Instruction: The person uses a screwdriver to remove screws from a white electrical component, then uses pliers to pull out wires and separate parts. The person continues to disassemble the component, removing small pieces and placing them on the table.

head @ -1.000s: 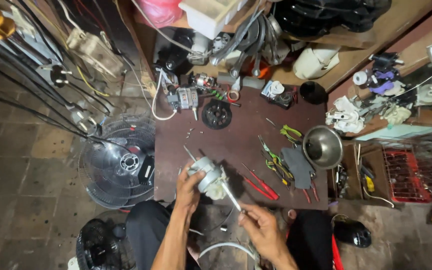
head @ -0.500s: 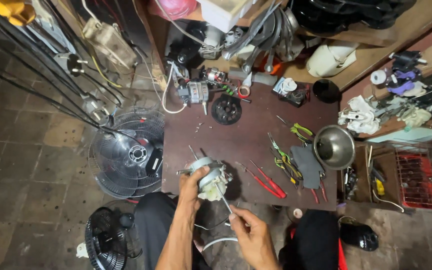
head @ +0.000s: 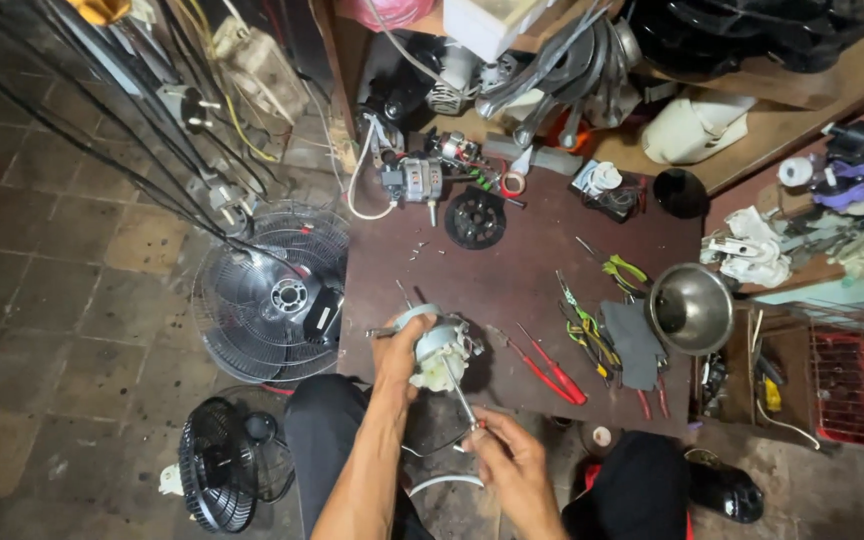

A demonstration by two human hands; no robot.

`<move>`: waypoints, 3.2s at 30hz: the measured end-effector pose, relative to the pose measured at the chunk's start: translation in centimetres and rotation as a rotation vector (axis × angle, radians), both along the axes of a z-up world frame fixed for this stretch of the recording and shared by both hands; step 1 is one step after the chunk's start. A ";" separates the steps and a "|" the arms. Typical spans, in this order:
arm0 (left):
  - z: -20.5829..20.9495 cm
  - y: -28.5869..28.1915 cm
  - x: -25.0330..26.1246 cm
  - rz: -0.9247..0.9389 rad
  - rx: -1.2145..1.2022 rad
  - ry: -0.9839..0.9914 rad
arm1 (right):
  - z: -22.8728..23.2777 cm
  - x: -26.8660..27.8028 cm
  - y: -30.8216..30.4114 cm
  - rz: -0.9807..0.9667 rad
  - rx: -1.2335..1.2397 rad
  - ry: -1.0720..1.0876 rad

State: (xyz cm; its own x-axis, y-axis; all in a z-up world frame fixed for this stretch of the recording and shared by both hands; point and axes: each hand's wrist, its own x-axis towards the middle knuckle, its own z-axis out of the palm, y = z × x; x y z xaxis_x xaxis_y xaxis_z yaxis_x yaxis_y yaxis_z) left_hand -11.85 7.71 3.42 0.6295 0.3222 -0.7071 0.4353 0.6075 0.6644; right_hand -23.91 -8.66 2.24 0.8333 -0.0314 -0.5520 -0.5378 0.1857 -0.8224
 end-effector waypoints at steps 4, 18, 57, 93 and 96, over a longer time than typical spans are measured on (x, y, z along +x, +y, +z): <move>0.2 0.0 0.2 -0.030 0.020 -0.010 | 7.0 2.1 0.7 -0.147 0.238 0.448; 1.8 -0.6 1.5 -0.249 0.300 0.123 | 7.1 3.1 2.3 -0.202 -0.047 0.341; 2.6 -3.5 1.2 -0.081 0.220 0.058 | 0.6 6.6 -1.7 0.444 -1.221 -0.306; 0.9 -3.9 1.5 -0.082 0.262 0.025 | -0.6 8.8 -2.5 0.370 -1.236 -0.447; 1.2 -3.8 1.4 -0.088 0.252 0.035 | -0.4 9.0 -2.9 0.447 -1.095 -0.350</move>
